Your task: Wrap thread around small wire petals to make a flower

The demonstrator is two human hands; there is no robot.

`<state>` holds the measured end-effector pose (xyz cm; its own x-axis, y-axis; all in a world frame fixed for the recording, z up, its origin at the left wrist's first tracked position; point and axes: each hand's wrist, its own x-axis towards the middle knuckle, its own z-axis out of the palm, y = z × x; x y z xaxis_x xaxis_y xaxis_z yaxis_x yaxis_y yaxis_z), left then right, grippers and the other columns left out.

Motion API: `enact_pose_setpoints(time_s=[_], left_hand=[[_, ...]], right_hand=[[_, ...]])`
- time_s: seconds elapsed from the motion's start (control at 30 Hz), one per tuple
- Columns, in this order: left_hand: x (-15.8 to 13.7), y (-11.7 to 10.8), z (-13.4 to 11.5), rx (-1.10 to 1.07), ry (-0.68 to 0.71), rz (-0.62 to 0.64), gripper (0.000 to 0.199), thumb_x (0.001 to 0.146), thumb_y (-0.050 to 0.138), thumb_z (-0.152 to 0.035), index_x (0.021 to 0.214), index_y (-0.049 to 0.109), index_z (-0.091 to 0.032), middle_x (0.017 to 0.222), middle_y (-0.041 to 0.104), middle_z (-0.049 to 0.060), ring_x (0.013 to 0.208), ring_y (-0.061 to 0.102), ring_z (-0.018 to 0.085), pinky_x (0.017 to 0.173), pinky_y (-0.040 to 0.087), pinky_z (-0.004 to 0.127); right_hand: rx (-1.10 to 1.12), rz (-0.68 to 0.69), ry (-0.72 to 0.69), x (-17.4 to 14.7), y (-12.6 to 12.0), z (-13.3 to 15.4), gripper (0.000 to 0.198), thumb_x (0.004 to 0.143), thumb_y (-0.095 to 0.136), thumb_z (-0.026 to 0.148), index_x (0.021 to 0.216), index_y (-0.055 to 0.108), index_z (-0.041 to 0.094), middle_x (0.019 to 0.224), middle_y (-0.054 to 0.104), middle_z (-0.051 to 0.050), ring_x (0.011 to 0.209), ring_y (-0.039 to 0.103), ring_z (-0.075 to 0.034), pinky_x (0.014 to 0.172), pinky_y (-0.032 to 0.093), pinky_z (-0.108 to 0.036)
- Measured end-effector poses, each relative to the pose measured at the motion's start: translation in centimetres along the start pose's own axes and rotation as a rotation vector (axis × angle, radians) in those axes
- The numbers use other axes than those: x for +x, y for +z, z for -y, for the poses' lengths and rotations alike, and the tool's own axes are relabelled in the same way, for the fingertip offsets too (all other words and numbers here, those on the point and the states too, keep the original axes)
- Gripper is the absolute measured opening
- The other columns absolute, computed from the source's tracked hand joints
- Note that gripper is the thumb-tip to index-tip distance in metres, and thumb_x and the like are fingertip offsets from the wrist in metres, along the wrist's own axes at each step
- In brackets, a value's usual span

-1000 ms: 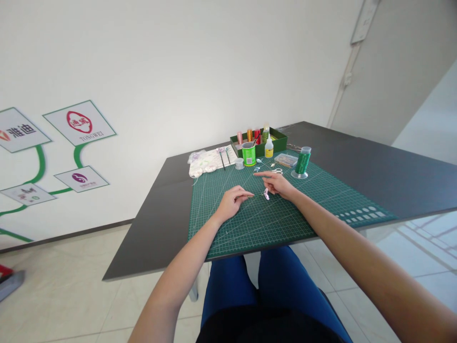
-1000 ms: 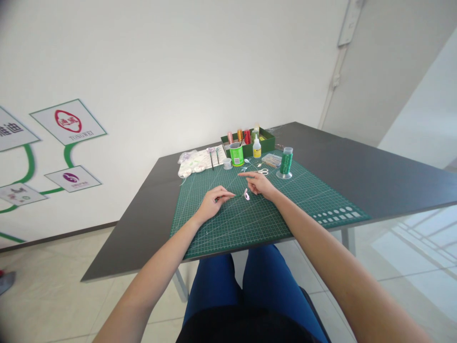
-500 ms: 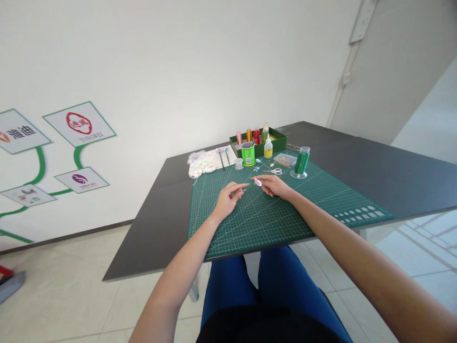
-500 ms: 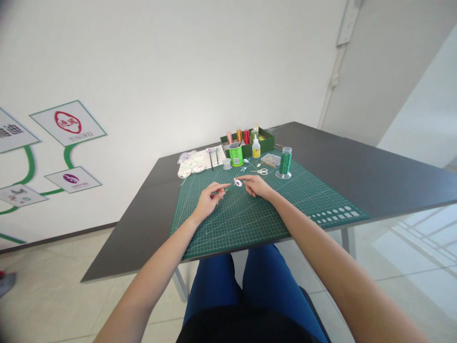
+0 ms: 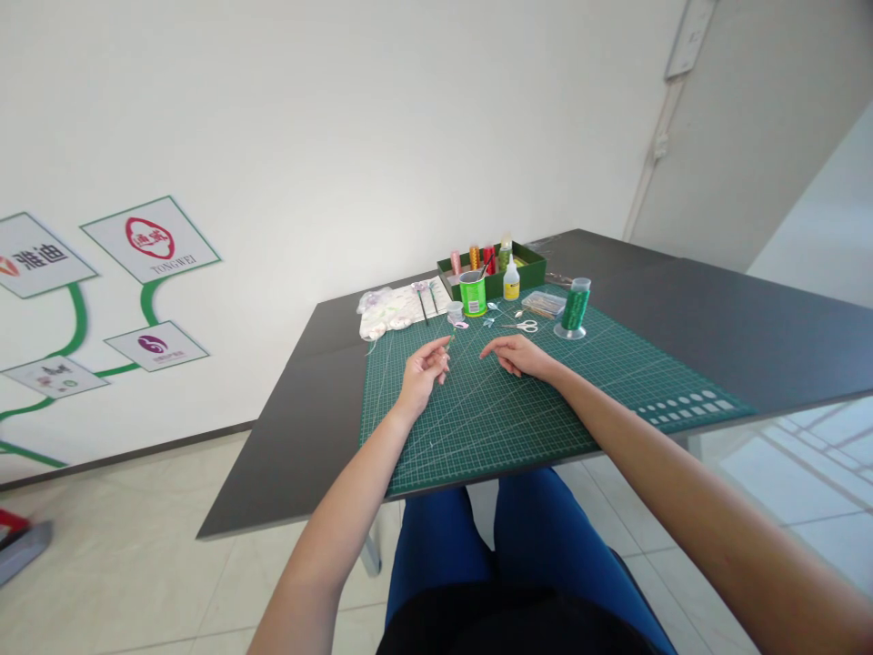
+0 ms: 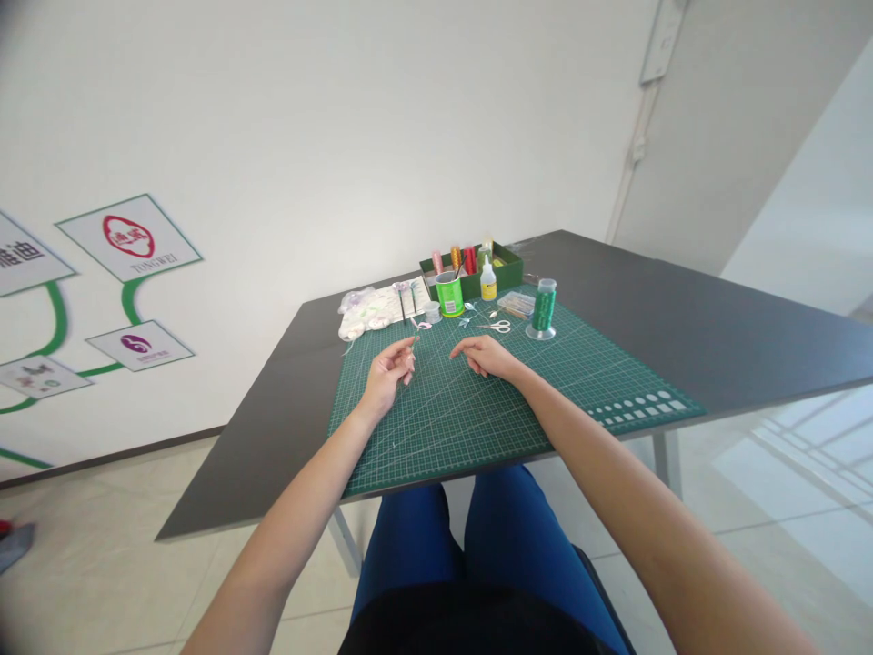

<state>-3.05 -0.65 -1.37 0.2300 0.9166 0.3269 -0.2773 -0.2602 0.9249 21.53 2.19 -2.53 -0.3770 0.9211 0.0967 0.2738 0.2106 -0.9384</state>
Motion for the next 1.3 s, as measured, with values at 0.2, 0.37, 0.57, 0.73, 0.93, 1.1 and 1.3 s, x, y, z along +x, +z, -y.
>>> enact_pose_setpoints(time_s=[0.2,0.37,0.57,0.73,0.93,1.1,1.3], left_hand=[[0.2,-0.4,0.1,-0.093,-0.053,-0.047,0.043,0.067,0.078,-0.016,0.110,0.074,-0.018,0.085,0.058,0.001,0.060,0.048,0.006,0.045,0.031,0.019],[0.3,-0.8,0.1,-0.121,-0.093,-0.084,0.044,0.067,0.078,-0.015,0.111,0.074,-0.017,0.083,0.058,0.001,0.060,0.048,0.006,0.045,0.029,0.019],[0.3,-1.1,-0.2,-0.145,-0.139,-0.111,0.042,0.068,0.079,-0.015,0.110,0.074,-0.016,0.080,0.057,0.001,0.060,0.048,0.006,0.046,0.028,0.018],[0.3,-1.2,-0.3,-0.150,-0.156,-0.120,0.043,0.067,0.079,-0.014,0.110,0.074,-0.016,0.078,0.056,0.000,0.060,0.048,0.006,0.046,0.029,0.018],[0.3,-1.1,-0.3,-0.135,-0.165,-0.119,0.044,0.065,0.080,-0.016,0.109,0.074,-0.016,0.078,0.056,0.000,0.059,0.048,0.006,0.045,0.028,0.018],[0.2,-1.0,-0.3,-0.105,-0.186,-0.088,0.044,0.066,0.079,-0.017,0.110,0.073,-0.015,0.080,0.057,0.000,0.060,0.048,0.006,0.045,0.029,0.018],[0.2,-1.1,-0.1,-0.080,-0.206,-0.086,0.046,0.066,0.079,-0.018,0.111,0.073,-0.016,0.078,0.056,0.000,0.061,0.050,0.007,0.045,0.030,0.018]], right_hand=[[-0.008,-0.001,-0.010,0.0,0.1,-0.1,0.026,0.081,0.047,0.024,0.085,0.070,0.012,0.042,0.049,0.006,0.032,0.039,-0.007,0.036,0.031,-0.018],[0.080,0.000,0.017,0.0,0.0,0.2,0.024,0.078,0.050,0.025,0.084,0.069,0.012,0.041,0.049,0.006,0.031,0.039,-0.007,0.034,0.030,-0.018],[0.333,-0.083,0.021,-0.2,-0.3,0.2,0.029,0.077,0.060,0.033,0.100,0.062,0.015,0.043,0.047,0.008,0.031,0.035,-0.008,0.032,0.017,-0.019],[0.459,-0.320,0.042,0.1,-0.7,-0.3,0.034,0.073,0.065,0.032,0.100,0.048,0.021,0.050,0.052,0.009,0.033,0.040,-0.008,0.033,0.019,-0.017],[0.265,-0.484,0.016,0.6,-0.7,-1.2,0.043,0.071,0.062,0.033,0.110,0.044,0.022,0.081,0.067,0.000,0.043,0.056,-0.011,0.032,0.025,-0.018],[0.024,-0.544,-0.099,0.4,-0.4,-1.1,0.048,0.072,0.061,0.029,0.117,0.046,0.022,0.108,0.064,-0.006,0.055,0.058,-0.010,0.049,0.047,-0.025],[-0.247,-0.628,-0.177,-0.5,0.2,0.5,0.040,0.078,0.054,0.018,0.117,0.055,0.018,0.098,0.068,-0.006,0.058,0.051,-0.013,0.068,0.049,-0.031]])
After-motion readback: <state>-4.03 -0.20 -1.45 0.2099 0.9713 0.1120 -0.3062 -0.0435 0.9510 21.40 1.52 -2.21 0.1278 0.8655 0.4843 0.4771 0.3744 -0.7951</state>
